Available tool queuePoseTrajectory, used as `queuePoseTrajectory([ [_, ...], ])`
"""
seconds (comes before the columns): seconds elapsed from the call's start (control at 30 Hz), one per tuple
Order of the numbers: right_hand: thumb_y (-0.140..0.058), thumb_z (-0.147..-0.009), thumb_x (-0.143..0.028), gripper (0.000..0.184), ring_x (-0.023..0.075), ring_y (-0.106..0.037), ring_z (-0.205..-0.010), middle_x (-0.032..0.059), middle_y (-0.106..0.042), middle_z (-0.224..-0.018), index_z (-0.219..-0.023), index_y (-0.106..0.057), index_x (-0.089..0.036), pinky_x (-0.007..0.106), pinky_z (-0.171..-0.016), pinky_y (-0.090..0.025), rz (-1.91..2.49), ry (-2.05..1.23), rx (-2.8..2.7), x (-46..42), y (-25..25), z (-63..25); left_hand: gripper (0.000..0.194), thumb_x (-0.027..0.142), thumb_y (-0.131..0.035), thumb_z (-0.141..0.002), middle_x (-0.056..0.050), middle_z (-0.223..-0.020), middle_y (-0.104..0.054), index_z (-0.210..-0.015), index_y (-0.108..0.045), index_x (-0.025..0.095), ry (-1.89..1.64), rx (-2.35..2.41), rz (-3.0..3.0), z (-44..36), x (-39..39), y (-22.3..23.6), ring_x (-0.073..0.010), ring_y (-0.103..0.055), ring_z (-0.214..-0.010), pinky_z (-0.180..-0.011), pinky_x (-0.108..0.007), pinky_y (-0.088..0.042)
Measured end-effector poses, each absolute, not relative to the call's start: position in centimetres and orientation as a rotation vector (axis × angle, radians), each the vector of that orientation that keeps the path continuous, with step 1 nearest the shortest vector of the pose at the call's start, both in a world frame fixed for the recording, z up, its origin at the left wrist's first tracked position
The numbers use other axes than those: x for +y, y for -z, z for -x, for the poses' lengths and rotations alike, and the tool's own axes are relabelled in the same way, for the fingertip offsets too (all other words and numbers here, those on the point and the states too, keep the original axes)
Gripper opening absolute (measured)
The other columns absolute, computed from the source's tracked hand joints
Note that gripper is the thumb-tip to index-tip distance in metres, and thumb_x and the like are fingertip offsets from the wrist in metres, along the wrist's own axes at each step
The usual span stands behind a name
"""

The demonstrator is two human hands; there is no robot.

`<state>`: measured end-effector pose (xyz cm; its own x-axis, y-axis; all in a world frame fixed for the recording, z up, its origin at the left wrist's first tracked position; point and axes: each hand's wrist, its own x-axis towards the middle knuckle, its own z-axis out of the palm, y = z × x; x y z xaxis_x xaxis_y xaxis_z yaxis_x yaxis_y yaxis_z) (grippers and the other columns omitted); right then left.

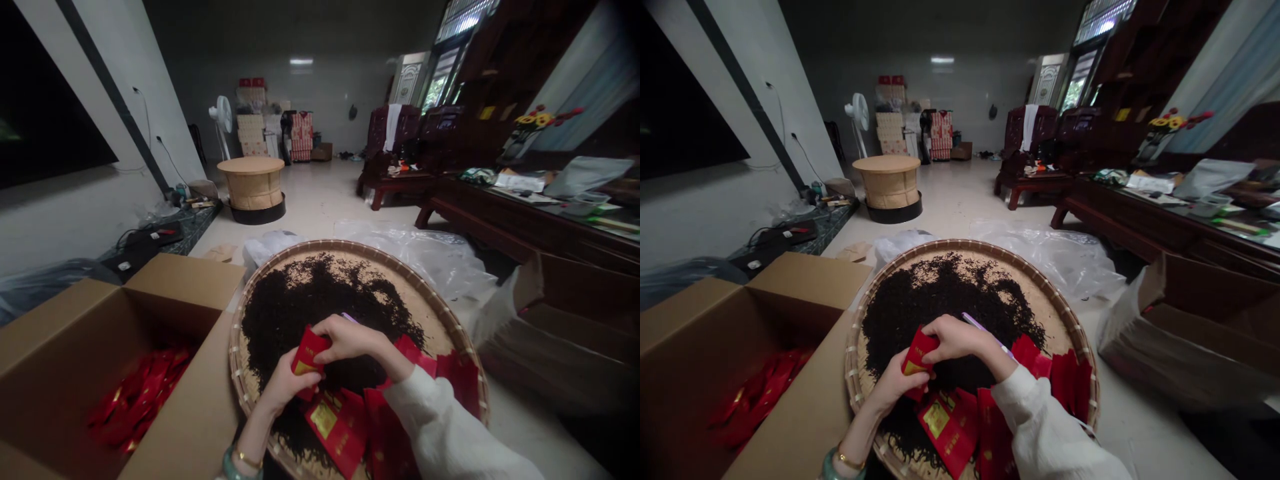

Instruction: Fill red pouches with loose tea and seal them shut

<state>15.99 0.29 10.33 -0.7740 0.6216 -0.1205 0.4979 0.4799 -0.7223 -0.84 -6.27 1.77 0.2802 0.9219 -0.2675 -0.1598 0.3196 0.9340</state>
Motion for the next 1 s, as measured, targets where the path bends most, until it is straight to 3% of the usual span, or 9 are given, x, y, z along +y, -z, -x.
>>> queuePoseTrajectory([
  [0.2,-0.069,-0.067,-0.019,0.008,0.0084,-0.05,-0.052,-0.0054,-0.057,-0.057,-0.072,-0.066,-0.014,0.017,-0.049,-0.035,0.99,-1.365,-2.494,0.6,-10.0,-16.3,0.05,0.03,-0.084,-0.052,-0.003,-0.07,-0.07,-0.091,-0.059,0.012,-0.89,1.01,-0.961,0.9,-6.2,-1.5,-0.0123,-0.059,-0.05,-0.051,-0.023,-0.048],
  [0.33,-0.073,-0.064,-0.026,0.016,0.008,-0.05,-0.05,-0.0058,-0.056,-0.057,-0.073,-0.065,-0.015,0.017,-0.047,-0.036,0.995,-1.362,-2.294,1.8,-9.9,-16.9,0.056,0.033,-0.085,-0.051,-0.005,-0.07,-0.071,-0.096,-0.059,0.012,-0.894,1.039,-0.927,1.2,-6.3,-1.4,-0.0143,-0.062,-0.051,-0.052,-0.025,-0.049],
  [0.47,-0.071,-0.067,-0.035,0.024,0.0106,-0.052,-0.047,-0.0039,-0.057,-0.056,-0.079,-0.064,-0.015,0.02,-0.043,-0.038,1.132,-1.423,-1.944,3.1,-9.1,-16.8,0.049,0.034,-0.084,-0.053,-0.007,-0.074,-0.073,-0.089,-0.06,0.011,-0.995,1.08,-0.899,1.7,-6.2,-1.2,-0.0143,-0.064,-0.053,-0.054,-0.025,-0.05],
  [0.57,-0.069,-0.073,-0.036,0.025,0.0165,-0.061,-0.068,0.0025,-0.068,-0.075,-0.088,-0.068,-0.016,0.027,-0.061,-0.049,1.089,-1.239,-1.945,3.0,-9.0,-16.4,0.047,0.033,-0.083,-0.055,-0.008,-0.077,-0.074,-0.09,-0.061,0.011,-1.077,1.106,-0.88,1.9,-6.1,-1.1,-0.0147,-0.065,-0.056,-0.057,-0.025,-0.052],
  [0.63,-0.07,-0.075,-0.033,0.024,0.0199,-0.06,-0.09,0.0058,-0.07,-0.093,-0.095,-0.07,-0.019,0.033,-0.08,-0.047,0.993,-1.051,-2.059,2.3,-9.4,-16.0,0.048,0.031,-0.084,-0.054,-0.008,-0.076,-0.074,-0.091,-0.061,0.011,-1.093,1.114,-0.878,1.9,-5.9,-1.2,-0.0154,-0.066,-0.056,-0.058,-0.026,-0.053],
  [0.7,-0.07,-0.077,-0.031,0.023,0.0205,-0.056,-0.096,0.0067,-0.07,-0.096,-0.098,-0.071,-0.02,0.034,-0.087,-0.044,0.941,-0.89,-2.151,1.3,-10.2,-15.7,0.047,0.03,-0.084,-0.052,-0.008,-0.074,-0.074,-0.089,-0.062,0.011,-1.096,1.114,-0.888,1.7,-5.7,-1.4,-0.0159,-0.066,-0.055,-0.058,-0.027,-0.053],
  [0.9,-0.07,-0.077,-0.023,0.013,0.0152,-0.057,-0.075,0.0019,-0.068,-0.08,-0.089,-0.068,-0.018,0.025,-0.07,-0.043,0.992,-0.928,-2.399,-0.2,-11.6,-14.9,0.046,0.031,-0.084,-0.052,-0.007,-0.073,-0.074,-0.089,-0.063,0.011,-1.089,1.111,-0.927,0.7,-5.6,-2.3,-0.0174,-0.066,-0.055,-0.055,-0.028,-0.054],
  [1.0,-0.07,-0.075,-0.02,0.03,0.0113,-0.054,-0.06,-0.0028,-0.064,-0.071,-0.102,-0.059,-0.016,0.02,-0.056,-0.038,1.133,-1.007,-2.299,-0.1,-11.4,-14.9,0.044,0.029,-0.082,-0.054,-0.009,-0.079,-0.074,-0.09,-0.064,0.01,-1.064,1.113,-0.956,0.5,-5.7,-2.5,-0.0181,-0.067,-0.058,-0.057,-0.028,-0.054],
])
